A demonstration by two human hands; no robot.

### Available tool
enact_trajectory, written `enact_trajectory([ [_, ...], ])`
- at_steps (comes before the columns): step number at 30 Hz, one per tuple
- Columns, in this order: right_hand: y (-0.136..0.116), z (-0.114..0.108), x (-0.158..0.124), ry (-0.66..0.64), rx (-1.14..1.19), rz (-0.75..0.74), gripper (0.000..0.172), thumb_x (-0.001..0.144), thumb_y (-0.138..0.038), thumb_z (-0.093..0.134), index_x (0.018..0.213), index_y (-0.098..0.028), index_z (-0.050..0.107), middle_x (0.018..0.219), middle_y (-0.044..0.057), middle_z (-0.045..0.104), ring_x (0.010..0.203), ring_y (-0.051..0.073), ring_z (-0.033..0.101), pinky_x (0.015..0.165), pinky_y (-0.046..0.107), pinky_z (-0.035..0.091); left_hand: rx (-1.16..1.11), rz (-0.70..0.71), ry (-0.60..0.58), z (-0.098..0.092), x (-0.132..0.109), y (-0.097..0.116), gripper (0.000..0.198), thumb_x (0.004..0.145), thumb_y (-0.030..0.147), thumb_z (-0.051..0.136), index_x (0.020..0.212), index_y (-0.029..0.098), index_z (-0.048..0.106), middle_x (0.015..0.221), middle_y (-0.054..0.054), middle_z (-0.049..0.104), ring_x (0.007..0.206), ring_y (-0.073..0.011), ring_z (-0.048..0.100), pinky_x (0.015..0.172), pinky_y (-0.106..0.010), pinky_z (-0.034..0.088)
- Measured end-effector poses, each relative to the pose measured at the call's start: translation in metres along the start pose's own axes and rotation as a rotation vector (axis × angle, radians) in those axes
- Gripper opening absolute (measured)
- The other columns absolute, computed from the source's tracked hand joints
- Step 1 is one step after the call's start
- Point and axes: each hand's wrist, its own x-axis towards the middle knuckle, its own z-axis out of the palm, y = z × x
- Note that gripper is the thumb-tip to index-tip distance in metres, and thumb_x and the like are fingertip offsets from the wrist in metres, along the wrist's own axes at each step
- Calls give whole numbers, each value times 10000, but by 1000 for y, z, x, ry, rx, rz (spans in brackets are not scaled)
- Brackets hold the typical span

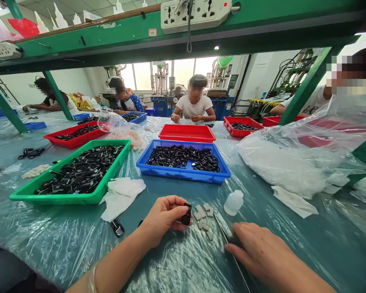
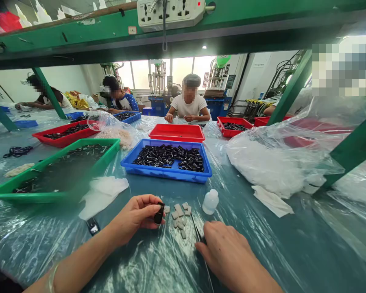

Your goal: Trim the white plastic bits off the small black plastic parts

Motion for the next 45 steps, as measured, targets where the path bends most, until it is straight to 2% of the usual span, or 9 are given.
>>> enact_trajectory([
  [6, -2, 15, 7, -45, -111, 78, 402, 715, -236, 153, 920, -204, 497, 996, -42, 424, 603, -61, -7, 610, 170, -48, -31, -62, -51, 4, -1, 1, 481, 568, 507, 555, 916, 184, 481, 964, -41, 573, 750, -124, 638, 528, -81, 466],
  [11, -3, 15, 13, 3, -63, 121, 409, 697, -251, 152, 906, -191, 498, 983, -41, 432, 586, -58, -14, 554, 155, -36, -42, -89, -91, 4, -2, 1, 481, 573, 514, 545, 918, 183, 494, 974, -56, 595, 768, -137, 641, 539, -85, 475],
  [16, -3, 7, 10, 95, 23, 27, 375, 689, -276, 165, 791, -113, 487, 854, -21, 468, 522, -107, 42, 482, 94, -40, -56, -98, -92, 5, -2, 1, 483, 574, 499, 549, 937, 184, 504, 972, -59, 604, 769, -132, 641, 548, -85, 481],
  [19, -4, -2, 6, 59, 167, -64, 365, 668, -305, 196, 800, -111, 476, 763, -24, 484, 480, -146, 151, 451, 14, 13, -57, -106, -93, 6, -2, 0, 494, 575, 497, 551, 949, 179, 501, 982, -67, 604, 771, -131, 641, 548, -85, 482],
  [23, -8, -12, 2, -40, 505, -199, 518, 666, -456, 278, 1054, -135, 399, 764, -12, 486, 520, -131, 325, 491, -25, 283, -34, -93, -116, 6, -3, -2, 516, 550, 418, 615, 981, 166, 484, 1012, -87, 597, 725, -106, 634, 536, -84, 479],
  [26, -12, -17, -2, 27, 789, -263, 706, 615, -591, 388, 1138, -127, 290, 863, 9, 494, 588, -91, 434, 554, 46, 423, -23, -103, -196, 7, -7, -3, 540, 534, 385, 642, 993, 138, 499, 979, -100, 598, 662, -90, 619, 510, -86, 466],
  [30, -16, -17, -9, 191, 1009, -276, 738, 528, -634, 518, 979, -68, 370, 947, 51, 499, 709, -50, 523, 613, 7, 466, -41, -120, -341, 7, -11, -4, 494, 539, 346, 648, 957, 106, 541, 851, -67, 598, 614, -78, 603, 496, -90, 461],
  [34, -17, -13, -12, 184, 1014, -369, 669, 596, -610, 484, 978, -70, 387, 987, 46, 494, 808, -74, 536, 753, -45, 492, -57, -133, -406, 7, -12, -5, 490, 550, 328, 641, 972, 97, 549, 828, -66, 598, 594, -80, 597, 483, -101, 461],
  [45, -23, -4, -12, 130, 959, -446, 653, 615, -597, 466, 978, -56, 431, 952, 65, 496, 796, -71, 535, 706, -68, 464, -67, -134, -446, 7, -14, -7, 454, 568, 312, 622, 942, 61, 572, 828, -77, 599, 586, -79, 593, 469, -103, 460],
])
